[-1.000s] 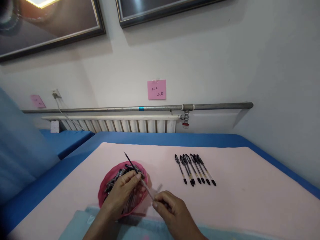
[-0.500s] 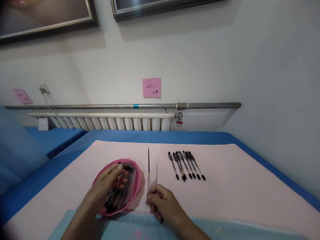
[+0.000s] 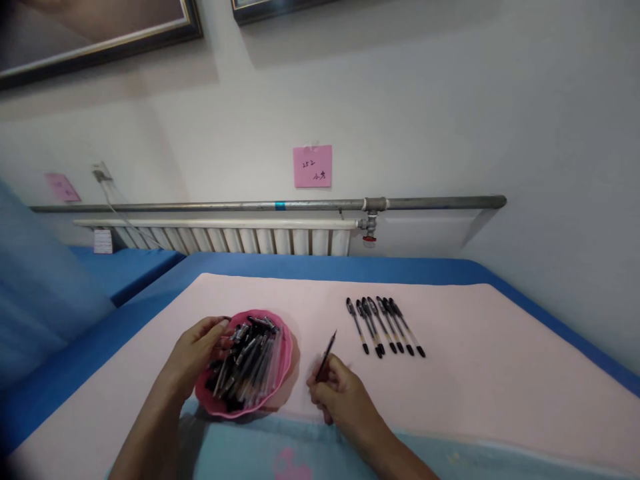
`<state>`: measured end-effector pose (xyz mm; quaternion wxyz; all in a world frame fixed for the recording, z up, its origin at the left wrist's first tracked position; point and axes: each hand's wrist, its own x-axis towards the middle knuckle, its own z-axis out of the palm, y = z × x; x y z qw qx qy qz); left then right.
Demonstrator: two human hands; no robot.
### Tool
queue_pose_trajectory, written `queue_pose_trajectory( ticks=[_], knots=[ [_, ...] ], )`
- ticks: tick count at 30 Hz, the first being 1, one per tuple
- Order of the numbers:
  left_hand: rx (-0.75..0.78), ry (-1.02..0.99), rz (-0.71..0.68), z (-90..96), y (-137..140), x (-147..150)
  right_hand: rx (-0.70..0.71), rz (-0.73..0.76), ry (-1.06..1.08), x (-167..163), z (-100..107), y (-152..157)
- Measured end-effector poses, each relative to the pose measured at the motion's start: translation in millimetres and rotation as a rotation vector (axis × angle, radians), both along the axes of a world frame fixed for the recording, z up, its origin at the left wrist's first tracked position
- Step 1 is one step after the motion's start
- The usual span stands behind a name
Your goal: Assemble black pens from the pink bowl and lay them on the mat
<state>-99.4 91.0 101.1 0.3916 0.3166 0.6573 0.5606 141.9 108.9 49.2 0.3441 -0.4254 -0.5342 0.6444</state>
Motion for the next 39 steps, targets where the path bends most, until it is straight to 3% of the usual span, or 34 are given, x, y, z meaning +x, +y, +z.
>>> queue_pose_trajectory(
  ticks=[4,13,28,35,39],
  knots=[
    [-0.068,0.162,0.03,-1.5,-2,-8,-0.002,0.007,-0.033,1,2,3],
    [-0.206,0.691,-0.067,-15.6,-2,-17,0.015,-0.005,-0.07,2,3,2],
    [-0.257,0.743,-0.196,-11.6,-4,-9,0.002,0.004,-0.098,2,1,4],
    [-0.265,0.952,-0.321,-14.1,8,22,0.028,0.011,-0.122,1,5,1],
    [-0.273,1.025,-0.324,-18.5,14,36,0.025,0.03,-0.119,0,4,1]
  ],
)
